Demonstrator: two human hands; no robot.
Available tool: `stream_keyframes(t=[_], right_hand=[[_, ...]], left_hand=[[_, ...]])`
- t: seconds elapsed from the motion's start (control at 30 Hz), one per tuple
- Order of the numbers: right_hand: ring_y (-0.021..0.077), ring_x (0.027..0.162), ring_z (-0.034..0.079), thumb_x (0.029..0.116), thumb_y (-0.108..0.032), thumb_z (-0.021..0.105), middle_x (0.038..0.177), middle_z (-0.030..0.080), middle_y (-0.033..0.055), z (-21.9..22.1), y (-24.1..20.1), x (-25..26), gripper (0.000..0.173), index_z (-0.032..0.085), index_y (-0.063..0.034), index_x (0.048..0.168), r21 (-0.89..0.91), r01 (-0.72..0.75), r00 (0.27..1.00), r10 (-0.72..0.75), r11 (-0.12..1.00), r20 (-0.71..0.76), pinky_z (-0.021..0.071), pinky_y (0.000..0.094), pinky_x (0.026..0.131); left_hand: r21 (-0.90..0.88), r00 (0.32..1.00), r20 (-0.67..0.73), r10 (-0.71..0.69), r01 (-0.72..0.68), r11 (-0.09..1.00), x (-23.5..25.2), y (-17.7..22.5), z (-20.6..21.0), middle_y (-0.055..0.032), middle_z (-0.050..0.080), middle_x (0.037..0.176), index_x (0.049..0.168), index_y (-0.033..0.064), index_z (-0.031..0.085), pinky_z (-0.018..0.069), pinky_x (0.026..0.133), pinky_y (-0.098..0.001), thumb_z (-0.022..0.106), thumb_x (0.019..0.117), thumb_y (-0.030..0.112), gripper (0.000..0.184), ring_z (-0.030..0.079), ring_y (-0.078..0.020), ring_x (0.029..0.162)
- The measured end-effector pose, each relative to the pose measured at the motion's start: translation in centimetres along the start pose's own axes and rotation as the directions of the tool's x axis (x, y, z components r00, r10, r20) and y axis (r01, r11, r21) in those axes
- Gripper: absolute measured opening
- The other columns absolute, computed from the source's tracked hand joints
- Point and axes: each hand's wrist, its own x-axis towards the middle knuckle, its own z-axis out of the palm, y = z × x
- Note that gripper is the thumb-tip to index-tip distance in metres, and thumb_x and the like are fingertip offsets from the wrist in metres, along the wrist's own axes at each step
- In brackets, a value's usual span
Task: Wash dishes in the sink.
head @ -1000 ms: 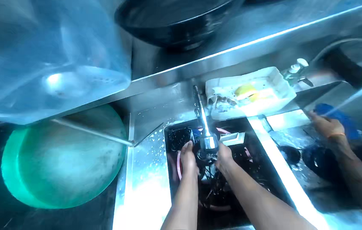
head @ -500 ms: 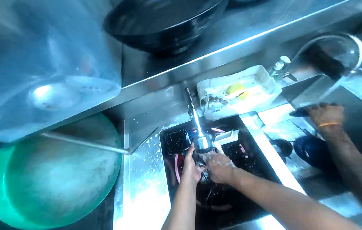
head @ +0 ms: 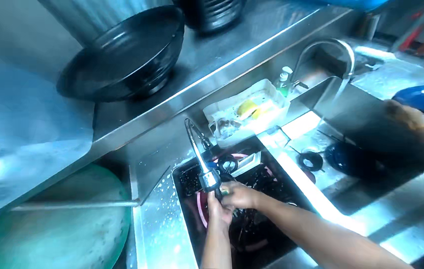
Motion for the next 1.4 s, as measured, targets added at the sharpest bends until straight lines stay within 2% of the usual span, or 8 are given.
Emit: stream_keyframes(t=[0.13,0.3,0.4,0.7,0.87,1.13,1.27,1.4], right_hand=[[0.0214,0.148,0.040,0.0991,-0.052,0.054,0.157,0.046,0.0128,2.3,1.4,1.9,0.066,0.052,-0.0082,0.148,0.339,0.066,0.978,0.008,0.938,-0.210,0.0343,0.0438,0.123],[0.0211,0.108,0.069,0.0880,-0.009,0.071,0.118,0.071,0.0123,1.9,1.5,2.1,0.049,0.057,-0.0036,0.134,0.921,0.116,0.937,0.266,0.372,-0.226,0.0580,0.0413,0.095],[0.0179,0.083,0.068,0.0880,-0.011,0.075,0.097,0.071,0.0101,-1.4,5.1,-0.3,0.030,0.064,-0.0007,0.114,0.850,0.111,0.842,0.405,0.515,-0.355,0.0578,0.0369,0.071],[0.0247,0.083,0.071,0.0914,-0.028,0.078,0.098,0.073,0.0156,-15.3,21.7,-8.0,0.044,0.064,0.0005,0.122,0.700,-0.101,0.354,0.683,0.707,-0.639,0.0608,0.0451,0.072],[0.0321,0.110,0.067,0.1034,-0.039,0.058,0.118,0.069,0.0203,-14.2,25.8,-5.7,0.043,0.067,-0.0024,0.123,0.456,-0.637,0.486,0.783,0.621,-0.388,0.0519,0.0550,0.098],[0.0138,0.089,0.071,0.1007,-0.030,0.062,0.102,0.073,0.0052,-24.2,2.1,0.6,0.029,0.068,-0.0079,0.119,-0.263,0.144,0.508,-0.300,0.954,-0.808,0.0621,0.0402,0.080],[0.0399,0.141,0.046,0.1011,-0.035,0.059,0.145,0.057,0.0175,-27.3,1.1,9.2,0.047,0.059,-0.0118,0.142,-0.665,-0.266,0.946,0.057,0.698,-0.318,0.0413,0.0670,0.108],[0.0504,0.145,0.037,0.1022,-0.032,0.059,0.154,0.046,0.0256,-25.3,2.4,12.9,0.047,0.059,-0.0075,0.142,-0.834,-0.309,0.879,0.471,0.456,-0.068,0.0329,0.0756,0.109]], left_hand=[[0.099,0.991,-0.043,0.130,-0.125,0.987,1.2,0.6,0.9,-0.0126,0.067,0.094,0.118,0.0074,0.061,0.0562,0.068,-0.0416,0.037,0.1098,0.033,0.036,0.066,-0.0227,0.081],[0.503,0.813,-0.018,0.582,-0.496,0.708,3.6,-1.1,1.4,-0.0156,0.071,0.110,0.120,-0.0013,0.068,0.0565,0.092,-0.0425,0.055,0.1058,0.023,0.030,0.068,-0.0219,0.102],[0.728,0.821,0.383,0.424,-0.551,0.408,7.5,-1.6,1.2,-0.0112,0.074,0.115,0.116,0.0036,0.074,0.0509,0.104,-0.0419,0.054,0.1049,0.021,0.029,0.067,-0.0184,0.112],[0.988,0.971,0.152,0.185,-0.154,-0.004,17.0,-5.0,5.4,-0.0120,0.067,0.131,0.138,0.0136,0.064,0.0477,0.108,-0.0534,0.054,0.1013,0.034,0.043,0.062,-0.0283,0.124],[0.991,0.981,0.010,0.196,-0.036,0.132,20.6,-7.3,8.5,-0.0143,0.069,0.127,0.132,0.0098,0.066,0.0488,0.106,-0.0529,0.059,0.1000,0.041,0.046,0.064,-0.0293,0.121],[0.975,0.925,-0.217,0.311,0.188,0.121,20.9,-7.4,9.4,-0.0128,0.073,0.117,0.124,0.0160,0.070,0.0548,0.093,-0.0575,0.053,0.1021,0.039,0.036,0.069,-0.0318,0.111],[0.937,0.895,-0.238,0.377,0.110,0.331,19.2,-6.3,7.7,-0.0163,0.072,0.116,0.122,0.0079,0.069,0.0532,0.097,-0.0549,0.047,0.1066,0.034,0.037,0.068,-0.0320,0.112],[0.388,0.859,-0.419,0.294,-0.124,0.913,16.8,-4.9,4.7,-0.0244,0.059,0.136,0.134,-0.0027,0.060,0.0475,0.102,-0.0577,0.047,0.1098,0.030,0.042,0.057,-0.0358,0.125]])
